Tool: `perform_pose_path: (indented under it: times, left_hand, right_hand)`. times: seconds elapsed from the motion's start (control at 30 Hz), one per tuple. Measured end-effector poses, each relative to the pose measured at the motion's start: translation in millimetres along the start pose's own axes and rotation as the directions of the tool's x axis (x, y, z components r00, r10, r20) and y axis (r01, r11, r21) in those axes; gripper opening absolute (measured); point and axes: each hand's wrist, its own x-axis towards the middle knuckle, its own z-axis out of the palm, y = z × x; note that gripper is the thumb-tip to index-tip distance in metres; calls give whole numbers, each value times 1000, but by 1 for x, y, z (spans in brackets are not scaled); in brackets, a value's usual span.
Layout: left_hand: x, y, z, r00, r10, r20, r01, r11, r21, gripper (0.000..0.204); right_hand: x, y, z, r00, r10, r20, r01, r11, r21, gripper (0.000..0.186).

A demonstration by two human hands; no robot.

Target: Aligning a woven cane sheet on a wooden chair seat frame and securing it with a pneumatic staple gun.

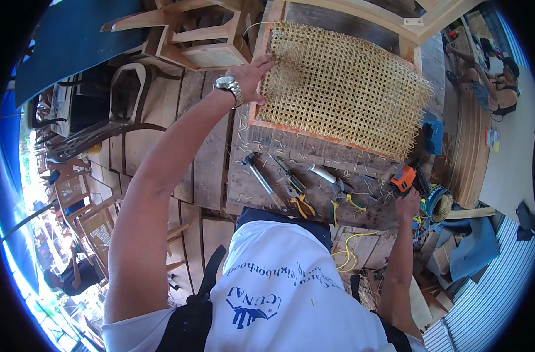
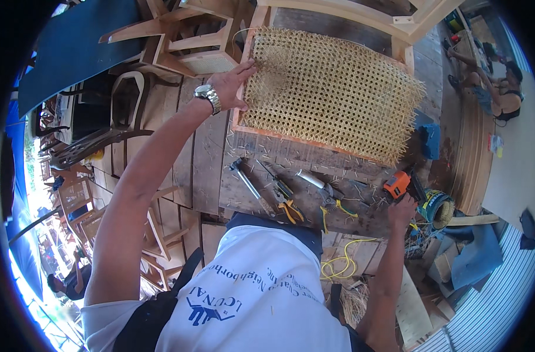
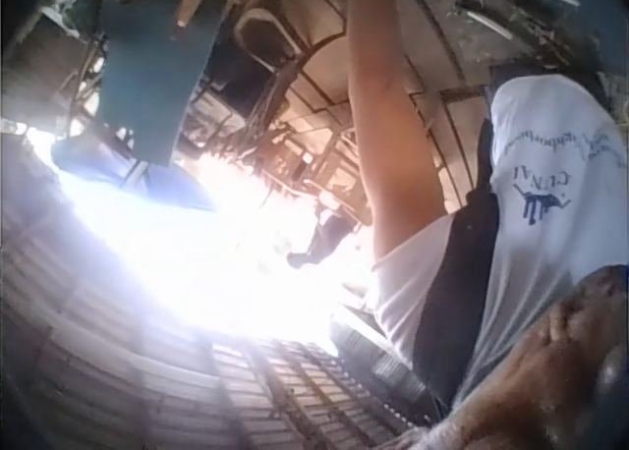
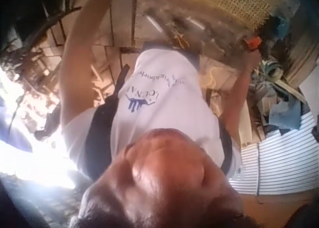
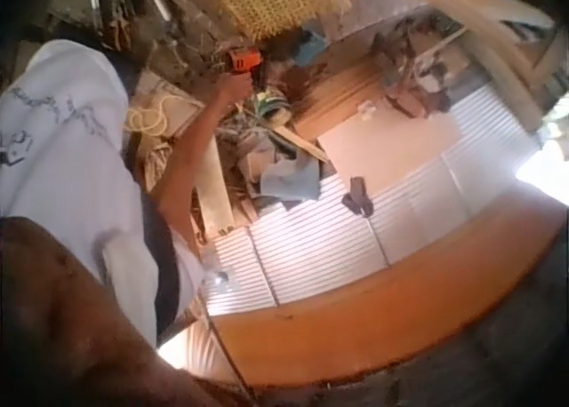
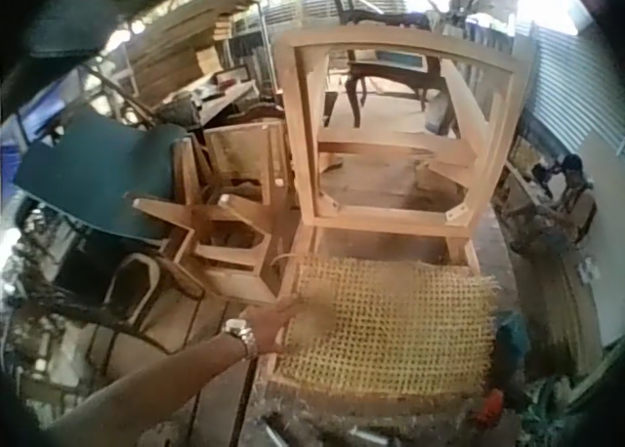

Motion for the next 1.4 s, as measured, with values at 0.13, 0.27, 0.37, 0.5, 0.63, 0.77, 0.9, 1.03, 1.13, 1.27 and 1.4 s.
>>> perform_pose_path:
  times: [0.13, 0.27, 0.37, 0.5, 0.63, 0.77, 0.9, 1.03, 1.13, 1.27, 1.4]
  left_hand:
    - [3, 3, -1, 1000, -16, 16, 16, 1000, -20, 115]
    - [1, 1, 0, 1000, -9, 10, 9, 1000, -29, 116]
    - [1, 3, -1, 1000, -8, -1, 8, 1000, -24, 116]
    - [1, 4, -2, 999, -22, 29, 23, 999, -35, 116]
    - [2, 0, 4, 1000, -1, -3, 1, 999, -44, 116]
    - [3, -2, 4, 1000, 7, -1, -7, 998, -68, 115]
    - [4, -3, 4, 1000, 17, -5, -17, 998, -65, 115]
    - [4, -1, 3, 1000, 20, -11, -20, 999, -39, 115]
    - [1, 2, -1, 1000, 7, -12, -8, 999, -44, 116]
    - [0, 3, -1, 999, 0, -32, -1, 999, -54, 117]
    - [1, 5, -4, 999, -25, 23, 26, 999, -31, 114]
  right_hand:
    - [11, -3, 1, 998, 49, 46, -47, 998, -40, 64]
    - [15, -4, 4, 997, 63, 47, -60, 996, -67, 60]
    - [20, 5, 9, 999, 28, 47, -25, 998, -63, 59]
    - [24, 3, 15, 997, 31, 69, -21, 991, -132, 57]
    - [23, -4, 10, 994, 55, 95, -42, 991, -130, 55]
    - [21, -11, 5, 992, 79, 96, -67, 991, -116, 54]
    - [22, -5, 13, 995, 69, 70, -59, 990, -129, 54]
    - [21, 0, 22, 999, 52, 7, -51, 994, -96, 55]
    - [20, -3, 19, 998, 56, 14, -54, 992, -116, 56]
    - [19, -7, 15, 997, 71, 20, -68, 992, -104, 57]
    - [20, -6, 16, 997, 73, 22, -71, 994, -79, 59]
